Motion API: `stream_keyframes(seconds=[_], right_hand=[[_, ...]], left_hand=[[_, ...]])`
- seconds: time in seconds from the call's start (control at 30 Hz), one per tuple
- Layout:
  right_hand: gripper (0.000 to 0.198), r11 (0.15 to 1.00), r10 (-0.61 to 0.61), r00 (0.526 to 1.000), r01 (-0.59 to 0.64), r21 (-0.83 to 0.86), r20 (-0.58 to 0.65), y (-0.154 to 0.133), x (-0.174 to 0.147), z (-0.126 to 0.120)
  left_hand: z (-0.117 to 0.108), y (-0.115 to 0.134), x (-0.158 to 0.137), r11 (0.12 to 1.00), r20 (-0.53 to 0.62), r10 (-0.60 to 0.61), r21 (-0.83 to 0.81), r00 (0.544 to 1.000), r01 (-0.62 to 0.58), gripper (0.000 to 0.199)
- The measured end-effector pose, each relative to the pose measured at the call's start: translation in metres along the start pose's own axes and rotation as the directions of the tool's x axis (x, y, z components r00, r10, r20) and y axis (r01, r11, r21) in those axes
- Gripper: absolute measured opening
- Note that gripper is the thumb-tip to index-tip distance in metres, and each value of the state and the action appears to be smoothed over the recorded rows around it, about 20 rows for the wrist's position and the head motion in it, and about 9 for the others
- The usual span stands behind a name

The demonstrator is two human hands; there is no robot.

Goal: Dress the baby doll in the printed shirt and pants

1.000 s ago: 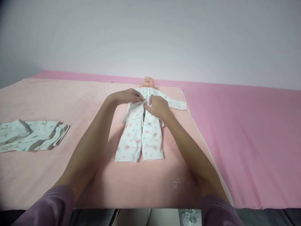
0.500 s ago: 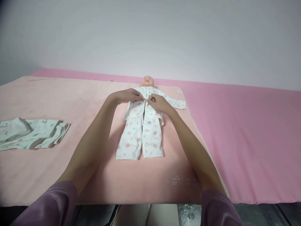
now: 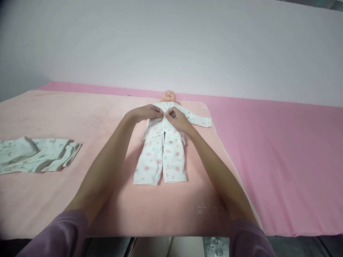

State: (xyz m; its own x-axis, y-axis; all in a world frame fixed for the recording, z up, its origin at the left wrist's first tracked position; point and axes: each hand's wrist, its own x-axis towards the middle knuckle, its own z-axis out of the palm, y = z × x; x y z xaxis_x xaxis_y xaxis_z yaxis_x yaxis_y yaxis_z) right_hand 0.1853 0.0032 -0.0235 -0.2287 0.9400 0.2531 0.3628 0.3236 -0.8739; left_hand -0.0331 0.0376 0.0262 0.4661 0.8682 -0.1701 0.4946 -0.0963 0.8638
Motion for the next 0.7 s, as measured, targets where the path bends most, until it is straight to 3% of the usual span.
stream_keyframes(seconds=[0.13,0.23,0.47,0.7], right_hand=[[0.036,0.981,0.045,0.996,-0.059,0.185,0.079,0.007,0.001,-0.014],[0.042,0.967,0.072,0.997,-0.080,0.244,0.040,0.012,0.002,-0.013],[0.048,0.973,-0.011,1.000,0.017,0.228,-0.026,0.010,-0.001,-0.002],[0.048,0.973,0.040,0.996,-0.020,0.228,-0.082,0.011,-0.001,0.000]], left_hand=[[0.000,-0.005,-0.002,0.999,0.007,0.008,-0.038,1.000,-0.008,0.017],[0.002,-0.008,-0.005,0.998,-0.008,0.003,-0.065,1.000,-0.003,0.016],[0.004,-0.016,-0.002,0.994,-0.022,0.025,-0.108,0.999,-0.027,0.018],[0.002,-0.020,-0.001,0.987,0.005,0.063,-0.152,0.998,-0.062,0.021]])
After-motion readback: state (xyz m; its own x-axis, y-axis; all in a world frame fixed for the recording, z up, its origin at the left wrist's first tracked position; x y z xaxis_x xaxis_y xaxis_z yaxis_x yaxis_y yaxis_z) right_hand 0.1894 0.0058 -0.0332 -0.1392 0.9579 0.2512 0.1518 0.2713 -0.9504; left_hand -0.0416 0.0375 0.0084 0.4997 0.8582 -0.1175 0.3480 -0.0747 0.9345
